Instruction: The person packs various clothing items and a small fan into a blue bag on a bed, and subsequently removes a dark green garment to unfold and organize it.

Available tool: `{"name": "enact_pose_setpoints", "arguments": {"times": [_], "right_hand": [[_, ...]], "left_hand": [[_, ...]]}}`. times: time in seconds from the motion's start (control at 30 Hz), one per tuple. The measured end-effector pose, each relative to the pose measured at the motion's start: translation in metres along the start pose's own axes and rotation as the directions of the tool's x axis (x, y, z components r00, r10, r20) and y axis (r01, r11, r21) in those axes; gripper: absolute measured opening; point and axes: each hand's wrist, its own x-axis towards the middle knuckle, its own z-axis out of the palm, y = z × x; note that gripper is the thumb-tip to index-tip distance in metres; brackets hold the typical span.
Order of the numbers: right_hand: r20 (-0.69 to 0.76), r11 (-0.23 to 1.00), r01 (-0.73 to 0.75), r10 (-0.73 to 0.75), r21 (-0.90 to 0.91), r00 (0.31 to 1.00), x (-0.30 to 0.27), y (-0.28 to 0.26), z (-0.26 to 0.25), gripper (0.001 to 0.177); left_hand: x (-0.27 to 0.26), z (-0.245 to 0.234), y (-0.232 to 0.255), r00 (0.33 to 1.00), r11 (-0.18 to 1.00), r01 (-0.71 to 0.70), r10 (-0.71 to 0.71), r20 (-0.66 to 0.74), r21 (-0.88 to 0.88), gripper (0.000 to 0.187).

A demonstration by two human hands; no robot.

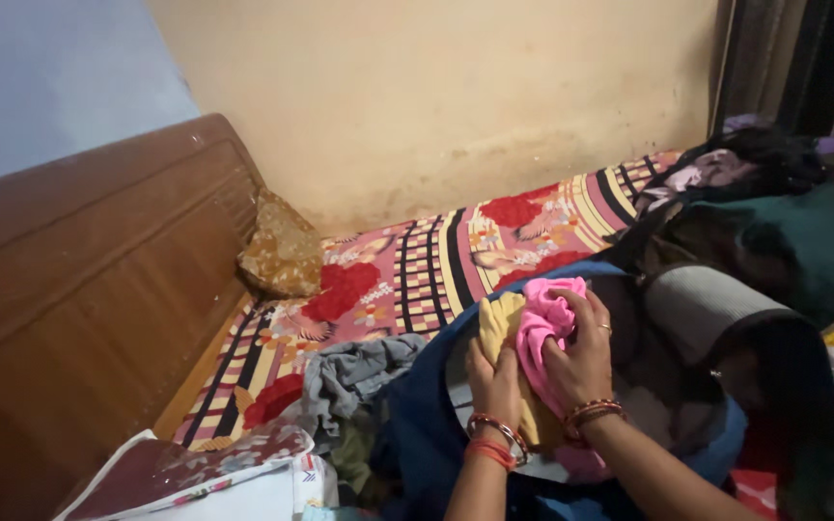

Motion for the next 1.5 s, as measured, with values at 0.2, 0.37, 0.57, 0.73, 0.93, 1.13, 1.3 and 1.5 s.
{"name": "enact_pose_setpoints", "arguments": {"times": [0.2, 0.37, 0.57, 0.73, 0.93, 1.13, 1.3, 1.5], "right_hand": [[0.040, 0.992, 0.114, -0.117, 0.056, 0.992, 0.010, -0.052, -0.013, 0.051], [0.141, 0.946, 0.276, -0.300, 0.170, 0.943, 0.026, -0.093, -0.017, 0.055], [0.402, 0.972, -0.160, 0.080, 0.171, 0.912, 0.027, -0.111, -0.019, 0.060], [0.443, 0.801, -0.019, -0.311, 0.599, 0.841, 0.053, -0.105, -0.012, 0.090], [0.514, 0.818, -0.138, -0.211, 0.559, 0.832, 0.080, -0.121, -0.007, 0.107], [0.596, 0.757, -0.351, -0.064, 0.552, 0.800, 0.085, -0.129, 0.014, 0.105], [0.670, 0.575, -0.581, 0.075, 0.576, 0.739, 0.082, -0.138, 0.049, 0.097], [0.778, 0.434, -0.742, 0.133, 0.511, 0.614, 0.058, -0.166, 0.095, 0.072]], "left_hand": [[-0.011, -0.012, 0.068, 0.987, 0.979, -0.149, 0.138, -0.080, -0.142, 0.081], [0.002, -0.026, 0.092, 0.968, 0.920, -0.252, 0.233, -0.096, -0.299, 0.118], [0.033, -0.047, 0.099, 0.963, 0.845, -0.265, 0.254, -0.088, -0.465, 0.123], [0.029, -0.058, 0.117, 0.955, 0.712, -0.242, 0.295, -0.031, -0.659, 0.116], [0.037, -0.065, 0.141, 0.955, 0.817, -0.289, 0.279, -0.095, -0.498, 0.120], [0.040, -0.085, 0.146, 0.968, 0.829, -0.253, 0.221, -0.123, -0.499, 0.127], [0.060, -0.116, 0.126, 0.885, 0.821, -0.466, 0.422, -0.197, -0.331, 0.128], [0.066, -0.163, 0.099, 0.867, 0.858, -0.414, 0.272, -0.417, -0.302, 0.106]]}}
